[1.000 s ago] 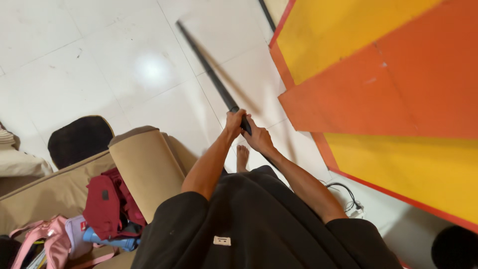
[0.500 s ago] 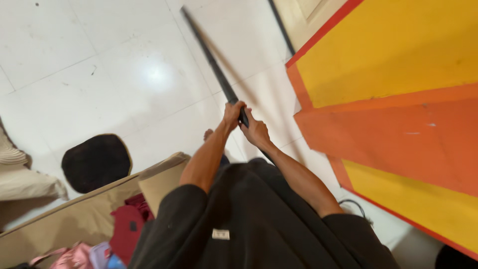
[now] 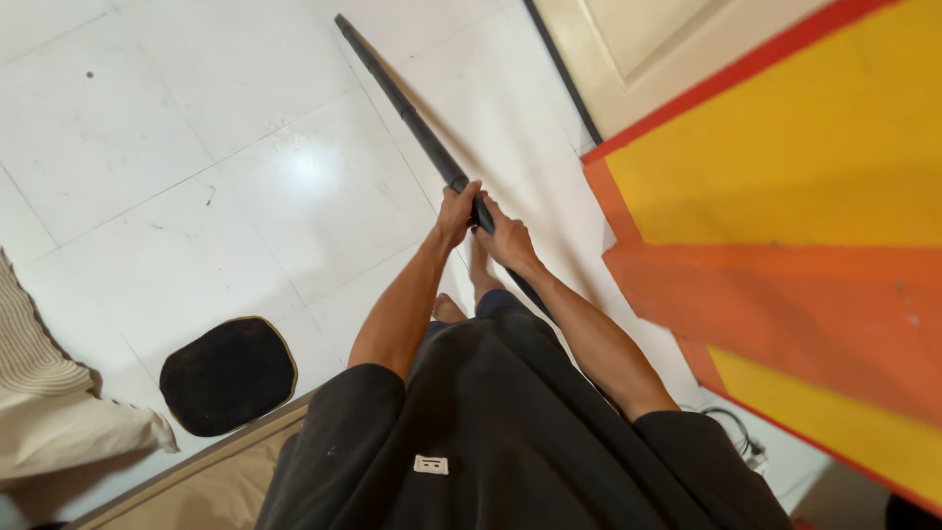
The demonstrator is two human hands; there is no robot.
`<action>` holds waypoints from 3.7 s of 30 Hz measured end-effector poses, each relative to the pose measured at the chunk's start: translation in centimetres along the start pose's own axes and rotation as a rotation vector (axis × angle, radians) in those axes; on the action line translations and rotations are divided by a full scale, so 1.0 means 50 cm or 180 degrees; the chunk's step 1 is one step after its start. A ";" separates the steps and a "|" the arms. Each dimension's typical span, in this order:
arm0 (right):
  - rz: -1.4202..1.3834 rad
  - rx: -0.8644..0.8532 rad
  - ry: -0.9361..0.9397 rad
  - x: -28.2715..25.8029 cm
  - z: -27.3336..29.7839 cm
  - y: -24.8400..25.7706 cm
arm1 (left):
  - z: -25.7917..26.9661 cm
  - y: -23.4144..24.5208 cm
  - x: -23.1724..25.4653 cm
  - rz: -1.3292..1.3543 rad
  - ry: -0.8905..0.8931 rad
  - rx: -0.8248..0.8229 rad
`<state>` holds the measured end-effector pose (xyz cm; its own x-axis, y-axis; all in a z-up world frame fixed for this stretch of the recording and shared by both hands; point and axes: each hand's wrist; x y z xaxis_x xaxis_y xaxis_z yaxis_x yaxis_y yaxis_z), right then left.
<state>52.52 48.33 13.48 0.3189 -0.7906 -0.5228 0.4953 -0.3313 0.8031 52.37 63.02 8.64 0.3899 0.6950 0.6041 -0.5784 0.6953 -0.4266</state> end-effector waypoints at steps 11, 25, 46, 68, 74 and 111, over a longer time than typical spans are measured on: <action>-0.0236 -0.0016 -0.0487 0.057 -0.383 0.008 | -0.166 0.233 0.163 -0.1273 0.0262 0.0358; -0.0111 -0.1252 0.1035 -0.068 -0.410 -0.042 | -0.257 0.317 0.197 -0.1478 0.0269 0.0918; 0.0321 -0.1171 0.0500 -0.332 -0.107 -0.158 | -0.061 0.376 0.064 -0.0456 -0.0353 0.1316; 0.1160 -0.1567 0.1536 -0.325 0.080 -0.034 | 0.204 0.328 -0.009 0.2198 -0.0744 0.1200; 0.1282 -0.2420 0.1337 -0.261 0.149 0.054 | 0.203 0.238 -0.152 0.2438 -0.0783 0.2125; 0.1113 -0.3213 0.2184 -0.336 0.230 -0.148 | 0.411 0.411 -0.262 0.3518 -0.1618 0.3019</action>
<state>34.22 58.13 19.62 0.7584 -0.2280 -0.6106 0.5975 0.6175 0.5115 20.63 64.45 5.80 -0.6889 0.4974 0.5273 -0.7094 -0.6121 -0.3494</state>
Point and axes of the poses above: each hand's wrist, its own z-axis away from the middle knuckle, its own y-axis out of the back of the hand, x = y × z, and after that the axes turned 8 degrees about z, right-handed
